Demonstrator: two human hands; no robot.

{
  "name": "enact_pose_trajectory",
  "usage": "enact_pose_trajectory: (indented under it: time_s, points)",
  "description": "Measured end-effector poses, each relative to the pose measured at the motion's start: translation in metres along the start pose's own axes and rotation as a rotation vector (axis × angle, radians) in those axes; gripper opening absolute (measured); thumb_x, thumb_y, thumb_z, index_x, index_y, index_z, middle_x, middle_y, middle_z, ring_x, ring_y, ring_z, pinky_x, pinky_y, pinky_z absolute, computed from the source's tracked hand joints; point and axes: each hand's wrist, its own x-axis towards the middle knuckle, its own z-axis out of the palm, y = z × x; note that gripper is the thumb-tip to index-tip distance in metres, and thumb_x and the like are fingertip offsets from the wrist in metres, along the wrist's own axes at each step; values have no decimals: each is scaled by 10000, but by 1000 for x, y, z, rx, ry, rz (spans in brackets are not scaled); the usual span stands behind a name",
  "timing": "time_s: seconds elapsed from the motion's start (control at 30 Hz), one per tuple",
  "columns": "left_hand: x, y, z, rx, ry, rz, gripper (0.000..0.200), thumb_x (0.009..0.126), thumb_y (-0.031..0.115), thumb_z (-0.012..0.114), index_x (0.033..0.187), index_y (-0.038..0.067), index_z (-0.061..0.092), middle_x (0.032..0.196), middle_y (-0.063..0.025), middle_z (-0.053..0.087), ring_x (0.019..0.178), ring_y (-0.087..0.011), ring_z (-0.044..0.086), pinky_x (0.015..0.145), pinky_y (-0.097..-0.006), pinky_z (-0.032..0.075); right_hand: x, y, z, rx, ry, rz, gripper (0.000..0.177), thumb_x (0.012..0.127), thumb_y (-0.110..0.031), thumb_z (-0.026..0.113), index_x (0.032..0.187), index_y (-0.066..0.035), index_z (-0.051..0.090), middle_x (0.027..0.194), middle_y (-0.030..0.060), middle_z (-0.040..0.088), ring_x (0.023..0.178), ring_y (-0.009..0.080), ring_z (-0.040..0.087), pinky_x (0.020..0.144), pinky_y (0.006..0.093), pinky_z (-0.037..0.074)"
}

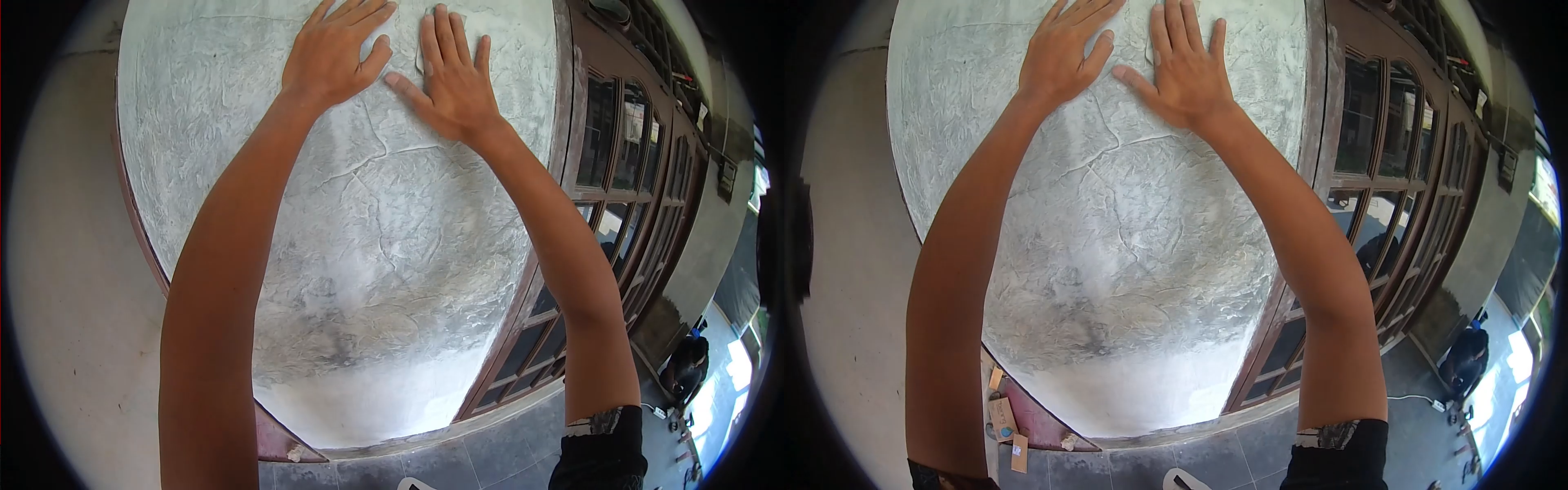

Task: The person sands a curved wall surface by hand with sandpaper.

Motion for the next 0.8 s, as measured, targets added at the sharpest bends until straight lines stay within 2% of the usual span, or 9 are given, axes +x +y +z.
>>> enact_pose_trajectory:
  time_s: [0.17,0.27,0.33,0.4,0.53,0.57,0.6,0.73,0.8]
  points:
    - [1,-2,2,12,-5,-3,504,952,178,533,1406,-32,590,1521,-186,548,1478,-348,433,1249,-509,273,53,14,-1,48,112,198,1062,1003,-752,310,1625,81,92,1725,247,51,1607,382,27,1263,630,35]
    - [-1,-2,1,-7,-7,-5,501,959,182,516,1404,-36,591,1520,-191,548,1474,-352,436,1248,-510,273,-14,-21,17,-29,98,-24,1070,1001,-770,265,1626,79,83,1726,241,37,1607,373,10,1274,609,18]
    - [-1,-3,1,-16,9,-4,501,962,184,509,1403,-38,592,1520,-194,548,1472,-355,439,1247,-511,273,-15,-15,16,-18,242,-98,1025,998,-741,375,1646,10,117,1720,225,136,1601,374,109,1230,697,78]
    - [-2,-2,1,-29,3,-20,495,958,173,503,1395,-40,598,1512,-194,555,1464,-359,448,1242,-513,278,30,-1,1,-33,64,103,1071,998,-778,245,1629,71,77,1727,239,31,1608,370,7,1276,602,13]
    - [0,-3,1,-20,0,-23,489,951,161,502,1386,-37,605,1507,-192,560,1461,-358,451,1240,-513,281,65,14,-2,-4,74,244,1058,997,-784,203,1639,42,45,1733,220,3,1612,344,-9,1287,572,-4]
    - [-1,-3,1,-23,13,-8,487,948,157,503,1382,-38,608,1506,-192,561,1461,-358,452,1240,-514,281,45,14,9,11,226,69,1034,997,-745,368,1646,17,109,1721,225,130,1602,369,106,1237,682,79]
    - [-3,-2,1,-27,27,7,485,945,153,503,1378,-38,610,1506,-192,561,1461,-358,452,1240,-515,281,23,9,33,47,381,-49,1021,1001,-741,364,1645,15,126,1722,215,140,1600,369,118,1240,676,87]
    - [1,-3,1,-22,38,4,477,942,143,500,1367,-41,616,1500,-192,567,1458,-358,455,1238,-516,283,-6,0,13,-41,182,-130,999,1014,-720,360,1643,17,118,1726,206,122,1605,356,98,1247,668,74]
    - [-1,-1,1,-38,31,-19,462,939,129,501,1348,-44,626,1478,-195,585,1450,-358,466,1232,-515,295,40,21,1,10,187,55,1017,1005,-742,353,1637,28,148,1723,217,124,1605,353,94,1250,663,72]
